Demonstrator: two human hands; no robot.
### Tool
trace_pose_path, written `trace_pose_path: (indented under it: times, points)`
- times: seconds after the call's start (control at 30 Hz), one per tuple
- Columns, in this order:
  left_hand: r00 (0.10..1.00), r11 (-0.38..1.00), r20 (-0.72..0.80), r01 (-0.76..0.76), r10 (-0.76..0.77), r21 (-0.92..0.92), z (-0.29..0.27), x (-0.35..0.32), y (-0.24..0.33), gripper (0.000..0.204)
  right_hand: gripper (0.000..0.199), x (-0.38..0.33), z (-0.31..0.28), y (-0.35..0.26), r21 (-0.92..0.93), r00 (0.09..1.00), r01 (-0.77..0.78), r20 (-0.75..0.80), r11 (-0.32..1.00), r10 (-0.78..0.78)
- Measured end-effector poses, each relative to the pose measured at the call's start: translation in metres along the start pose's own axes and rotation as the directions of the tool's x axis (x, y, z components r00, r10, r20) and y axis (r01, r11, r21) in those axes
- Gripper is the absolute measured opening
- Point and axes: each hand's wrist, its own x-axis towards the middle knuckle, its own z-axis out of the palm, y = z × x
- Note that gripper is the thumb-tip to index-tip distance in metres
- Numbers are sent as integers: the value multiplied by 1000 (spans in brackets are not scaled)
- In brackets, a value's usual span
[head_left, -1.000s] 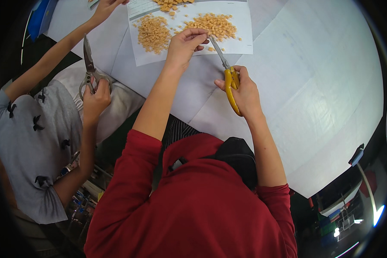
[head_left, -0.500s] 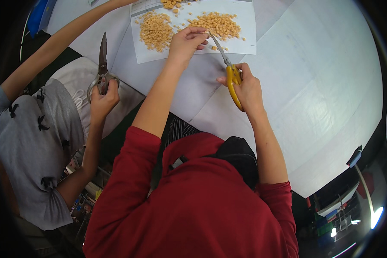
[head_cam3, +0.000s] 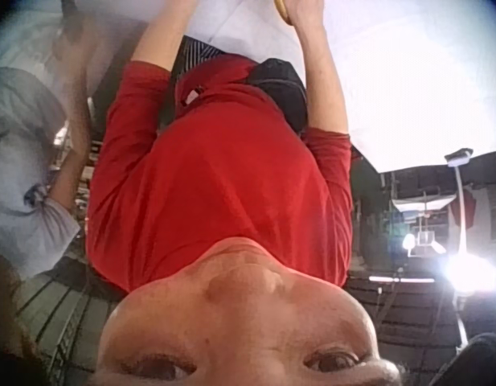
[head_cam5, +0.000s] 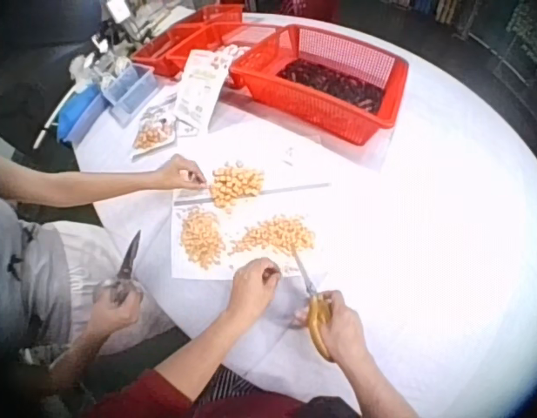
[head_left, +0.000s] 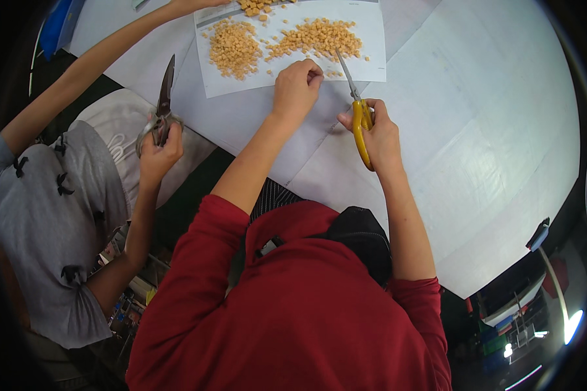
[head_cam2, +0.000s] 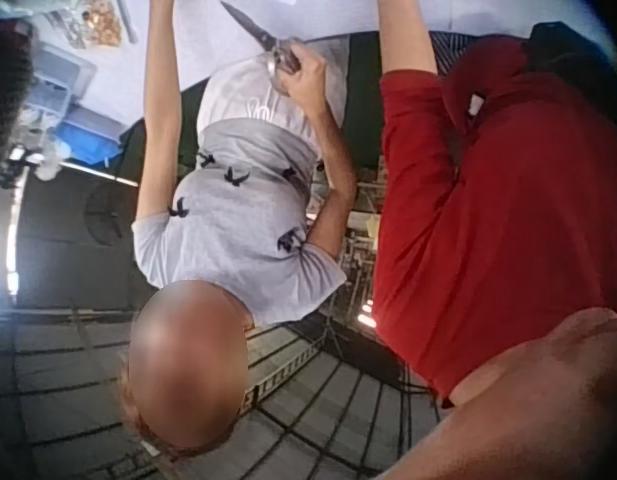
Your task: The person walks to a table and sits down. Using yellow-handled scissors, they repeatedly pick up small yellow food pieces from a sheet of paper and cut them into smaller pieces, placing the cut pieces back onto the paper. Another person at the table performs the same task with silver scissors.
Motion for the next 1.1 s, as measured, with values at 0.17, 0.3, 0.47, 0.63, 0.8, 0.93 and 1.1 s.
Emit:
trace_pose_path:
  times: [0.17, 0.3, 0.47, 0.63, 0.8, 0.93, 1.1]
  points:
    - [825, 463, 284, 521, -488, -718, -22, 9, 10, 15, 70, -10, 3, -1, 15, 997, 70, 36, 997, -70]
    - [790, 161, 377, 503, -484, -849, -24, 9, 6, 21, 67, -17, 11, -3, -74, 991, 132, 4, 988, -132]
    - [776, 52, 364, 453, -514, -890, -18, 6, 8, 20, 66, -19, 15, -5, -149, 984, 169, -33, 974, -176]
    - [759, 88, 333, 454, -559, -887, -14, 1, 16, 19, 67, -18, 14, -10, -210, 987, 144, -42, 967, -156]
    - [735, 108, 284, 436, -616, -894, -12, -2, 26, 17, 67, -17, 17, -9, -227, 989, 130, -37, 965, -142]
    - [744, 150, 236, 412, -625, -899, -10, -4, 30, 16, 66, -17, 18, -9, -220, 990, 125, -29, 968, -135]
    - [739, 160, 209, 395, -640, -905, -9, -4, 34, 14, 66, -18, 17, -12, -202, 990, 130, -30, 971, -138]
